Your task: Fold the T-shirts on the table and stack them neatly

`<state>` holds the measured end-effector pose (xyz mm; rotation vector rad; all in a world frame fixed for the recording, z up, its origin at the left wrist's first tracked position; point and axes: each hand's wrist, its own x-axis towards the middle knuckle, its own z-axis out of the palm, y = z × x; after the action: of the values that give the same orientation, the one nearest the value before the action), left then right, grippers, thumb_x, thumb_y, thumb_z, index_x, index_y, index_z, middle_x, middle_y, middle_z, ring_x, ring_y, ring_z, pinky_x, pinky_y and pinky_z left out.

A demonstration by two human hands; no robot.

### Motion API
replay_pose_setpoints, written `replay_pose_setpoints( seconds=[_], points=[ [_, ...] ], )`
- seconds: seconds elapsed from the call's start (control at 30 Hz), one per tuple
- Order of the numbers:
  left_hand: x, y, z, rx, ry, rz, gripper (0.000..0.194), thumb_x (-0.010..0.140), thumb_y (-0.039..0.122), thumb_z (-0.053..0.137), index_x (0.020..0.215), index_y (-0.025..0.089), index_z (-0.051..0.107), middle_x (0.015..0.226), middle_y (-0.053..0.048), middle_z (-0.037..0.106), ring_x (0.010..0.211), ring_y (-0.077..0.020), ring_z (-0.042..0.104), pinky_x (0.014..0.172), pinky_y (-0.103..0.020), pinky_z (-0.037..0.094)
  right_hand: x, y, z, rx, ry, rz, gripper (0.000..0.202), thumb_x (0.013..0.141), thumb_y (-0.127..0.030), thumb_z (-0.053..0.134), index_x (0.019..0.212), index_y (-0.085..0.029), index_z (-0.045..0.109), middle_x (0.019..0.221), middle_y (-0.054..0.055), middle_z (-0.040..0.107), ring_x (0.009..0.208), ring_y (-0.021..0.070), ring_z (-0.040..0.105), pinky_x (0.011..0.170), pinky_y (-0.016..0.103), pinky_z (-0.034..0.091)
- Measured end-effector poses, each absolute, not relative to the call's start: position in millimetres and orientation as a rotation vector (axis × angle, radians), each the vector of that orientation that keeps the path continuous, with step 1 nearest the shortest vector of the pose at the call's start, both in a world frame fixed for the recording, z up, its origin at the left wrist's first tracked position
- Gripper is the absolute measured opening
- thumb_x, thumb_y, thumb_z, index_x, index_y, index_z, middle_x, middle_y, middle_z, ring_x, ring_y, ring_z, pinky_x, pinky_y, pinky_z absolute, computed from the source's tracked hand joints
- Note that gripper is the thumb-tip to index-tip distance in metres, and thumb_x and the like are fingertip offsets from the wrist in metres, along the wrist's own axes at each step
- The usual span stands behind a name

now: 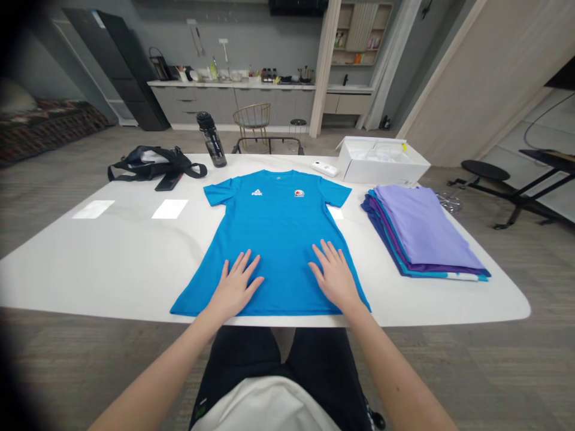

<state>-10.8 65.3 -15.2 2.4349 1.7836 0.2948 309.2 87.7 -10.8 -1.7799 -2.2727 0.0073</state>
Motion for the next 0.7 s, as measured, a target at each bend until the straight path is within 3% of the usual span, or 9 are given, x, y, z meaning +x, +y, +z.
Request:
replay_pose_setpoints(
  seconds=[0.1, 0.2, 0.37, 0.7],
  points=[
    [-40, 69, -12, 2.504, 1.741, 0.295, 0.060, 0.106, 0.055, 0.027, 0.161, 0.033, 0.030, 0.171, -0.003, 0.020, 0.157, -0.0278, 0.019, 0.126, -0.055, 0.021, 312, 58, -16, -1.854, -2.301, 0.101, 0.062, 0.106, -0.056, 0.025, 0.161, -0.028, 0.033, 0.169, 0.003, 0.022, 0.156, 0.0293, 0.020, 0.124, 0.058, 0.023],
    [-65, 68, -16, 2.491, 1.818, 0.242, 0.060, 0.106, 0.054, 0.028, 0.161, 0.030, 0.031, 0.169, -0.005, 0.023, 0.157, -0.0289, 0.022, 0.126, -0.055, 0.022, 326, 40, -29, -1.930, -2.306, 0.129, 0.062, 0.106, -0.056, 0.026, 0.161, -0.029, 0.033, 0.168, 0.003, 0.025, 0.156, 0.0295, 0.022, 0.125, 0.058, 0.023],
    [-73, 56, -26, 2.512, 1.840, 0.160, 0.059, 0.105, 0.056, 0.028, 0.161, 0.035, 0.029, 0.169, -0.002, 0.025, 0.156, -0.0280, 0.022, 0.126, -0.058, 0.018, 339, 26, -42, -2.005, -2.265, 0.078, 0.062, 0.105, -0.057, 0.029, 0.161, -0.031, 0.033, 0.168, 0.003, 0.025, 0.155, 0.0298, 0.023, 0.125, 0.057, 0.023],
    [-69, 46, -25, 2.539, 1.809, 0.287, 0.062, 0.105, 0.053, 0.031, 0.162, 0.030, 0.027, 0.169, -0.004, 0.022, 0.156, -0.0286, 0.023, 0.126, -0.056, 0.025, 329, 23, -30, -1.988, -2.234, 0.150, 0.065, 0.104, -0.059, 0.031, 0.158, -0.025, 0.041, 0.167, 0.007, 0.028, 0.155, 0.0323, 0.023, 0.124, 0.058, 0.025]
  ],
)
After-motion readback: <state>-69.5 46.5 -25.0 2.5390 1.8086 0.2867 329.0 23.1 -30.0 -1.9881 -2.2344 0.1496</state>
